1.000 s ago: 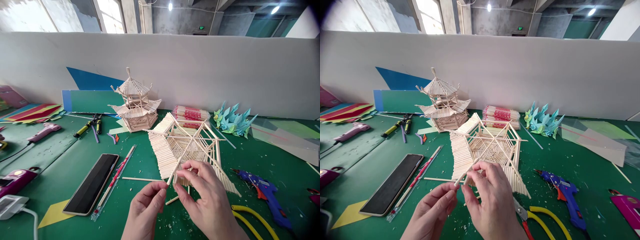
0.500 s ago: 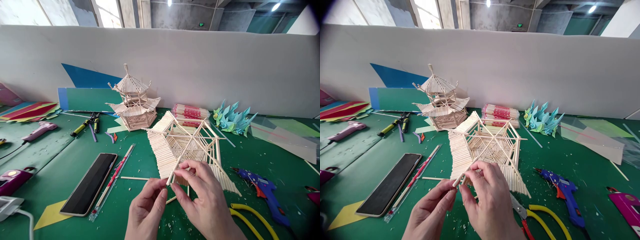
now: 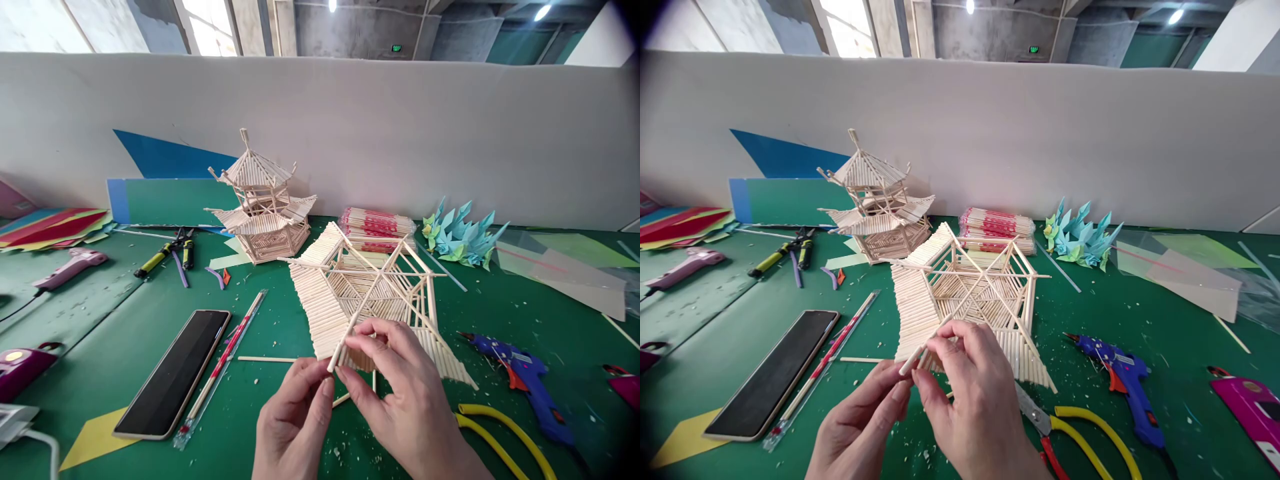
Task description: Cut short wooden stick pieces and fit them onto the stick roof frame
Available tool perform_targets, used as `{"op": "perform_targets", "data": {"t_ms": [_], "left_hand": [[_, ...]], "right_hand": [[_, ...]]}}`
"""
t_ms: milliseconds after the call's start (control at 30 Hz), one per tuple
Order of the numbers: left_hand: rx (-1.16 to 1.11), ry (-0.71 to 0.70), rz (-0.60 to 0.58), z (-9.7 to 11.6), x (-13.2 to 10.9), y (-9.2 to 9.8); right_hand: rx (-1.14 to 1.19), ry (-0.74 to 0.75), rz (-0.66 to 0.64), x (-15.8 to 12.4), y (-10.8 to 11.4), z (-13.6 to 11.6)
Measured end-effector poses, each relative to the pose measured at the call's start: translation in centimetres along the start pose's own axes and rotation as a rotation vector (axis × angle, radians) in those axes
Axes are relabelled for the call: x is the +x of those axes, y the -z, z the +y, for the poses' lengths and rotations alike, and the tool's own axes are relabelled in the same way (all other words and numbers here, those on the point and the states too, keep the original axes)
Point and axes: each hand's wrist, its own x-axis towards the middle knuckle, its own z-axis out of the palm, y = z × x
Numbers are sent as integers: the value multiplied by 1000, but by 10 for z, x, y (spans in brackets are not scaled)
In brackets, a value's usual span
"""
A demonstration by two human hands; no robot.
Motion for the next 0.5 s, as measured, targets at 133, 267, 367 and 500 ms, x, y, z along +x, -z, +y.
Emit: {"op": "perform_targets", "data": {"t_ms": [133, 267, 367, 500], "left_hand": [[38, -2, 13, 2, 0, -1], [57, -41, 24, 2, -2, -1], [81, -62, 36, 2, -3, -1], [98, -78, 35, 2, -3, -2]], "right_hand": [[11, -13, 12, -1, 1, 0], [17, -10, 5, -1, 1, 0], [28, -7, -11, 0, 1, -1], [19, -5, -4, 1, 1, -1]]}}
